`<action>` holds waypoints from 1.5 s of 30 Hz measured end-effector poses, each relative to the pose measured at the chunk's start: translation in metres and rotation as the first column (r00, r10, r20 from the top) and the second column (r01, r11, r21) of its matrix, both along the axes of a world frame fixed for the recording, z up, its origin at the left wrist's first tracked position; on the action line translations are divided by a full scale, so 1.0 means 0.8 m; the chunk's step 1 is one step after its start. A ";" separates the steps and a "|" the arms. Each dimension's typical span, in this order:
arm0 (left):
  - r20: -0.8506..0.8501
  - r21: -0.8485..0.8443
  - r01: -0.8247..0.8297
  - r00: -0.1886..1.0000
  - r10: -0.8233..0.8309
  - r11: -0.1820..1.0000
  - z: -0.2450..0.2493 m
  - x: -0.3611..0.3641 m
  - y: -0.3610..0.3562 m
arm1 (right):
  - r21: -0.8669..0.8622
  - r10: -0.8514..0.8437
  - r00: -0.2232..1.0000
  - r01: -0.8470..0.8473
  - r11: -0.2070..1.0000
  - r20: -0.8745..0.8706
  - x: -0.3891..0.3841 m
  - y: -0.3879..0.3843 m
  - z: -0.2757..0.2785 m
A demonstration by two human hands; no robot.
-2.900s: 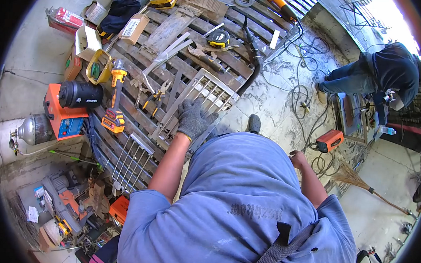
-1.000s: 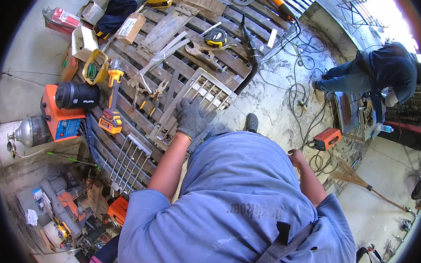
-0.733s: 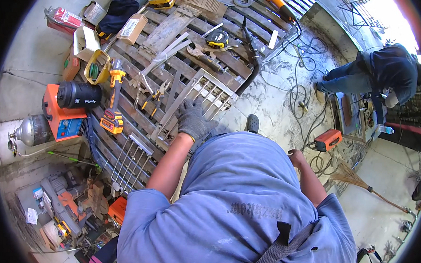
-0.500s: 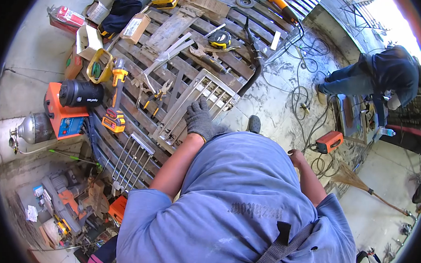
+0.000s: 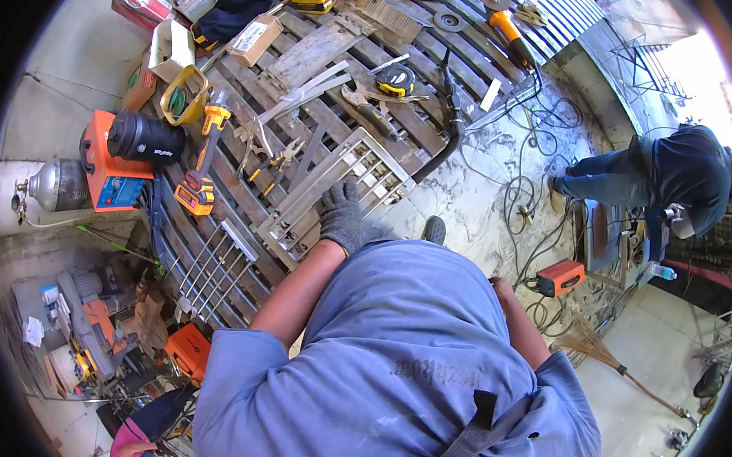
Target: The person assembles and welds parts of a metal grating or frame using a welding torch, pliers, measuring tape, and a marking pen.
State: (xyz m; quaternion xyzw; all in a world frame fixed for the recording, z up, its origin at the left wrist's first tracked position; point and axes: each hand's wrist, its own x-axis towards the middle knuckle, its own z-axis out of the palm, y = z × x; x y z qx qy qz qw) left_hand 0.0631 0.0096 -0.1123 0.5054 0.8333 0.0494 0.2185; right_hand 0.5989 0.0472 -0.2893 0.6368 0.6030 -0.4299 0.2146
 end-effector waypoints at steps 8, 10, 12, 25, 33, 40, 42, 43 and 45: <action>-0.104 -0.025 -0.057 0.993 0.054 0.998 -0.016 0.017 0.006 | 0.195 0.193 0.977 -0.173 0.966 -0.092 -0.073 0.127 0.030; -0.119 -0.049 -0.076 0.990 0.070 0.996 -0.021 0.019 0.009 | 0.328 0.281 0.947 -0.219 0.919 -0.155 -0.107 0.174 0.052; -0.145 -0.066 -0.092 0.986 0.081 0.994 -0.034 0.019 0.010 | 0.417 0.275 0.931 -0.157 0.895 -0.240 -0.140 0.224 0.069; 0.052 -0.166 0.032 0.998 -0.023 0.986 0.055 -0.024 0.025 | 0.886 0.475 0.880 -0.236 0.398 0.021 -0.319 0.463 0.168; 0.345 -0.105 0.203 0.925 -0.156 0.974 0.062 -0.121 0.037 | 0.862 0.599 0.772 -0.437 0.257 0.212 -0.334 0.493 0.146; 0.575 -0.178 0.182 0.817 -0.048 0.967 0.088 -0.174 0.062 | 0.895 0.667 0.742 -0.338 0.292 0.063 -0.340 0.500 0.162; 0.654 -0.201 0.183 0.756 -0.007 0.962 0.086 -0.188 0.065 | 0.933 0.617 0.766 -0.065 0.354 -0.180 -0.344 0.500 0.162; 0.678 -0.199 0.193 0.735 -0.007 0.961 0.082 -0.195 0.067 | 0.923 0.588 0.751 0.074 0.378 -0.301 -0.348 0.501 0.161; 0.726 -0.195 0.212 0.688 -0.004 0.958 0.070 -0.207 0.070 | 0.734 0.354 0.717 0.317 0.600 -0.600 -0.355 0.487 0.188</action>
